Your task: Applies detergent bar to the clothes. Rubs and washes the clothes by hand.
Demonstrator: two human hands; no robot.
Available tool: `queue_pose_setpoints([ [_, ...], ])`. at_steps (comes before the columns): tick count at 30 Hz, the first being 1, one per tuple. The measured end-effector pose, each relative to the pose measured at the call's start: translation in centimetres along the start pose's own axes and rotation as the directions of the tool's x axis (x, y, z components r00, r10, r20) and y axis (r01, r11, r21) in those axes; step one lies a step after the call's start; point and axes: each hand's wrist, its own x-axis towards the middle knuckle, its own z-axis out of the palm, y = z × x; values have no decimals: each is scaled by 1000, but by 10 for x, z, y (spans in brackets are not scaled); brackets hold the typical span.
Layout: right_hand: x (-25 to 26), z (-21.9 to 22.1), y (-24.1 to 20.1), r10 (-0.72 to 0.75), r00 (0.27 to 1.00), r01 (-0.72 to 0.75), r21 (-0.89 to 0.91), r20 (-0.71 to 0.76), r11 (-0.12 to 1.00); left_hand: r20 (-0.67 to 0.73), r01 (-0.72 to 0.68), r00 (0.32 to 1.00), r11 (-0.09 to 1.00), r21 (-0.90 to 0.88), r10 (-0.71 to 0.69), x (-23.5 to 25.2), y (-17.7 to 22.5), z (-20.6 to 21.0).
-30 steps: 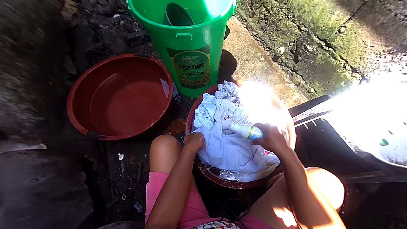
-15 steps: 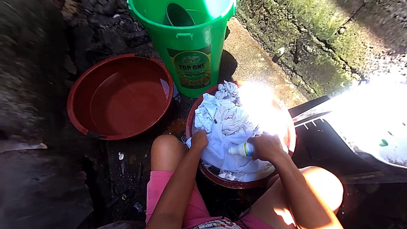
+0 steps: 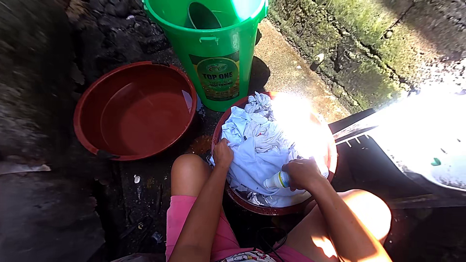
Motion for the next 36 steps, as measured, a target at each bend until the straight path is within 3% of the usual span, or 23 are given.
queue_pose_setpoints([
  [10,-5,8,27,180,984,-181,60,15,982,18,6,1000,1000,19,-6,-1,1,-2],
  [17,-2,19,42,119,992,-116,80,-31,990,34,6,999,1000,23,-7,-1,4,-3],
  [28,-1,15,38,117,993,-119,78,30,990,34,5,999,1000,13,-5,-1,3,-3],
  [36,0,11,28,96,993,-92,58,-63,994,33,0,999,1000,18,0,-1,3,-2],
])
